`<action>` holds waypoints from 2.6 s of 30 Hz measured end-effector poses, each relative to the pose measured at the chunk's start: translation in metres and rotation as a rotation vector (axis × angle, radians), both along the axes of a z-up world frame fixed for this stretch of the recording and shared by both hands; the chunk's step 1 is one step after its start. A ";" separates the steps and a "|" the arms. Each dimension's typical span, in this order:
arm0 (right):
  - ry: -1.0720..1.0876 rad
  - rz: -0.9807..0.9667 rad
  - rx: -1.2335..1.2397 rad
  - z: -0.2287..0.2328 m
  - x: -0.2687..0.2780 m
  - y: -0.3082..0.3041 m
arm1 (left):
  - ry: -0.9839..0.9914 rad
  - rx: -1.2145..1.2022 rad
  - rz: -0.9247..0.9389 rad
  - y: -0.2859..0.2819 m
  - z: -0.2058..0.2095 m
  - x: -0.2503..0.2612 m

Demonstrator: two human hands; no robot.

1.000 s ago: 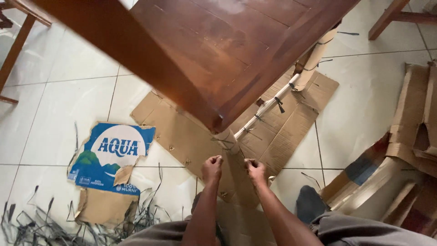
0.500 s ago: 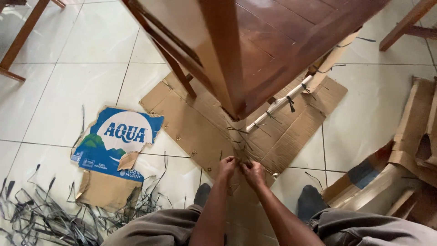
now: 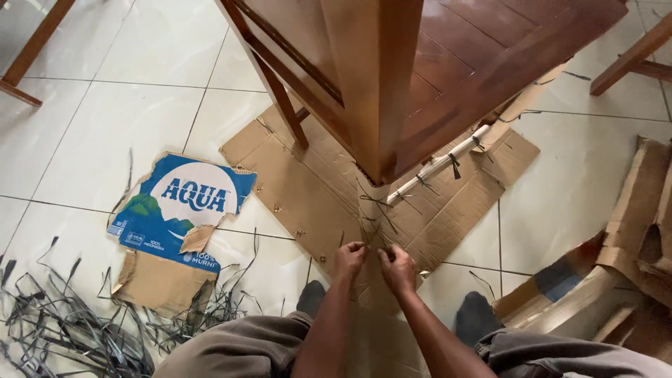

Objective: Wrapping wooden chair legs with cardboard and securing them with plastic ties for protection

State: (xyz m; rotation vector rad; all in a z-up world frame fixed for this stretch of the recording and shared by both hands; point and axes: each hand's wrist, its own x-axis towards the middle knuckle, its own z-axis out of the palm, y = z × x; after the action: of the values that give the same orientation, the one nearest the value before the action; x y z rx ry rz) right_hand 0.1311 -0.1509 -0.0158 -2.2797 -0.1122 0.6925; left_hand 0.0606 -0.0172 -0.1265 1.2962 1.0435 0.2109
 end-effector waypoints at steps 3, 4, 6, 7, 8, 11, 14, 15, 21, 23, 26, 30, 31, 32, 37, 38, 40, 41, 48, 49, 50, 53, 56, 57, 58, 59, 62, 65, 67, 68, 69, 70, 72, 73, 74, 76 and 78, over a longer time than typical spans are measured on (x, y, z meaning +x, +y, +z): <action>-0.095 -0.013 0.080 0.010 0.005 0.008 | 0.022 0.002 -0.009 -0.001 -0.001 -0.002; -0.090 0.000 0.082 0.010 0.007 0.013 | 0.025 0.012 -0.008 -0.001 -0.007 -0.001; -0.083 0.010 0.085 0.003 0.011 0.020 | 0.029 0.022 -0.008 -0.002 -0.014 0.000; -0.069 0.020 0.154 -0.004 0.013 0.021 | 0.034 0.043 -0.016 -0.002 -0.015 0.000; -0.057 0.030 0.225 -0.011 0.016 0.024 | 0.038 0.067 -0.022 -0.001 -0.015 0.000; -0.042 0.010 0.195 -0.027 0.015 0.033 | 0.082 0.113 -0.086 -0.002 0.020 -0.001; 0.022 0.000 0.102 -0.045 0.020 0.035 | 0.057 0.105 -0.084 -0.005 0.059 -0.007; 0.023 0.003 0.102 -0.046 0.020 0.036 | 0.057 0.105 -0.081 -0.004 0.063 -0.007; 0.093 -0.048 0.120 -0.051 0.027 0.037 | 0.014 0.075 -0.090 -0.007 0.044 0.000; 0.023 -0.002 0.067 -0.027 0.025 0.032 | 0.017 0.053 -0.054 -0.004 0.051 -0.002; -0.125 0.072 0.108 0.002 0.015 0.028 | -0.004 0.168 -0.079 -0.001 0.077 -0.007; -0.187 0.108 0.033 -0.012 0.015 0.029 | 0.059 0.253 -0.110 -0.001 0.099 -0.004; -0.217 0.147 0.016 0.000 0.014 0.028 | 0.121 0.275 -0.149 0.000 0.098 -0.003; -0.246 0.186 -0.002 0.012 0.011 0.027 | 0.185 0.296 -0.190 0.000 0.098 -0.002; -0.324 0.313 -0.089 -0.013 0.018 0.029 | 0.142 0.442 -0.240 0.002 0.094 -0.001; -0.336 0.318 -0.083 -0.035 0.022 0.029 | 0.115 0.500 -0.241 0.004 0.081 0.000; -0.357 0.349 -0.105 -0.011 0.021 0.031 | 0.095 0.516 -0.253 0.002 0.100 0.002; -0.378 0.382 -0.128 0.001 0.020 0.032 | 0.075 0.532 -0.264 0.002 0.110 0.004; -0.368 0.369 -0.113 0.022 0.027 0.032 | 0.084 0.400 -0.144 0.002 0.052 0.016; -0.303 0.307 -0.055 0.026 0.024 0.030 | -0.004 0.211 0.010 0.003 0.027 0.019; -0.242 0.245 0.004 0.030 0.024 0.030 | -0.094 0.024 0.165 0.005 0.002 0.023; -0.193 0.222 -0.052 0.001 0.025 0.030 | -0.224 -0.340 0.359 0.008 -0.090 0.036; -0.165 0.213 -0.084 0.005 0.026 0.030 | -0.228 -0.464 0.431 0.003 -0.089 0.044; -0.165 0.212 -0.084 -0.012 0.029 0.032 | -0.227 -0.464 0.430 0.005 -0.085 0.043; -0.140 0.197 -0.098 -0.029 0.032 0.035 | -0.213 -0.450 0.368 0.008 -0.081 0.041; -0.114 0.181 -0.112 -0.046 0.034 0.037 | -0.198 -0.436 0.306 0.011 -0.077 0.040; -0.098 0.139 -0.004 -0.059 0.034 0.041 | -0.183 -0.521 0.332 -0.003 -0.010 0.034; -0.039 0.103 -0.042 -0.044 0.036 0.042 | -0.201 -0.577 0.350 -0.005 -0.001 0.031; -0.054 0.113 -0.041 -0.034 0.037 0.040 | -0.231 -0.528 0.328 0.004 -0.056 0.032; -0.070 0.121 -0.041 -0.029 0.038 0.038 | -0.261 -0.481 0.304 0.008 -0.083 0.034; -0.070 0.120 -0.042 -0.026 0.036 0.038 | -0.260 -0.482 0.303 0.006 -0.083 0.035; -0.083 0.144 -0.082 -0.022 0.034 0.038 | -0.237 -0.478 0.309 0.004 -0.083 0.036; -0.096 0.169 -0.123 -0.025 0.032 0.039 | -0.214 -0.474 0.316 -0.002 -0.048 0.031; -0.098 0.205 -0.119 -0.032 0.031 0.040 | -0.172 -0.326 0.226 -0.004 -0.013 0.025; -0.099 0.241 -0.115 -0.039 0.031 0.041 | -0.129 -0.179 0.136 -0.008 0.022 0.019; -0.097 0.234 -0.040 -0.012 0.025 0.040 | -0.067 -0.069 0.104 -0.007 0.065 0.014; -0.093 0.227 0.033 -0.014 0.027 0.036 | -0.004 0.039 0.071 -0.007 0.090 0.012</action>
State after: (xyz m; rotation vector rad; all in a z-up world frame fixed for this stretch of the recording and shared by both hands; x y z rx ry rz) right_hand 0.1577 -0.1148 -0.0294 -2.2884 -0.4287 0.6932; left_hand 0.0725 -0.0240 -0.0364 1.2944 1.0874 0.2885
